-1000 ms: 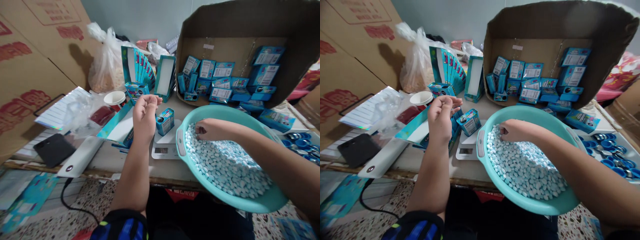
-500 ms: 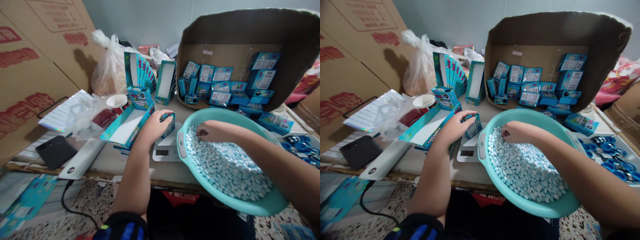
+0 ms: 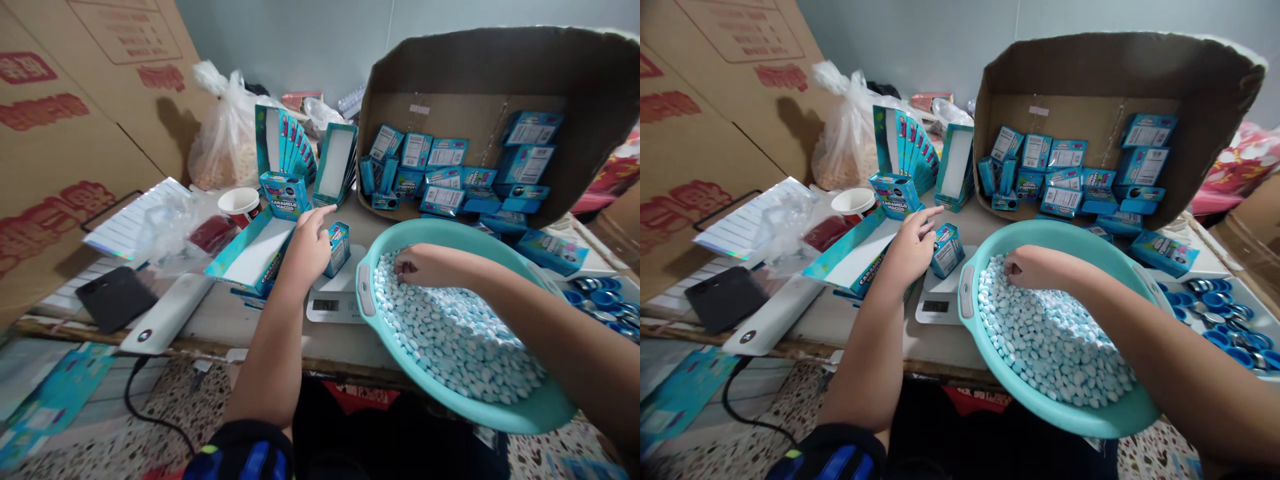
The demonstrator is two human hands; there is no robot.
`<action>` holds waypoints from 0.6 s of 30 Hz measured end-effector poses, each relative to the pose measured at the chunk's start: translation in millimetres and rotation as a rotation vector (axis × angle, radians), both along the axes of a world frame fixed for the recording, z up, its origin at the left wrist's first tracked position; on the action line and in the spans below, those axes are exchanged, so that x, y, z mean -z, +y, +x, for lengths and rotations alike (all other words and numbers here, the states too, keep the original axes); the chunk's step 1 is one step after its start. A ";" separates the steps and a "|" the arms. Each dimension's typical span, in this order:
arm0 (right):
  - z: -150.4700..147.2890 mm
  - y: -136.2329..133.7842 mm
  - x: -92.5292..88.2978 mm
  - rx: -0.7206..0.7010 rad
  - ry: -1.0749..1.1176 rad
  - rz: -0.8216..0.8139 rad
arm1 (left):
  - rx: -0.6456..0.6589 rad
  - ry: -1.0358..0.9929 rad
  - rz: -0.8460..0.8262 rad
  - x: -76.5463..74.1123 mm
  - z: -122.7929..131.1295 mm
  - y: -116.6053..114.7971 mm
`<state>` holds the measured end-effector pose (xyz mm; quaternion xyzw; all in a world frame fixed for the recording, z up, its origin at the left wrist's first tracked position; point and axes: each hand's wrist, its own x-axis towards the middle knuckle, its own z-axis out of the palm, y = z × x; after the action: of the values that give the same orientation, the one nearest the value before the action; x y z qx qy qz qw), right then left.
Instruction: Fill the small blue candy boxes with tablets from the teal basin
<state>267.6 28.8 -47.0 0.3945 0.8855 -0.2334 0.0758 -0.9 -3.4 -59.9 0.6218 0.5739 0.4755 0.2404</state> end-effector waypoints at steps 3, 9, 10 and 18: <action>0.2 1.3 1.0 -0.010 -0.015 -0.010 | -0.027 -0.010 -0.033 0.4 1.4 -1.4; -0.2 0.9 0.0 0.003 -0.032 -0.019 | -0.007 -0.076 -0.075 4.0 4.7 -0.6; -0.5 0.6 -0.7 0.003 -0.034 -0.021 | -0.001 -0.075 -0.092 4.2 4.8 -0.4; -0.5 1.1 -0.4 0.009 -0.049 -0.020 | -0.017 -0.067 -0.117 -3.9 4.7 -1.6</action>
<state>267.0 29.9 -46.6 0.4032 0.8792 -0.2330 0.1005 3.8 -5.0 -56.0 0.5854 0.5977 0.4637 0.2914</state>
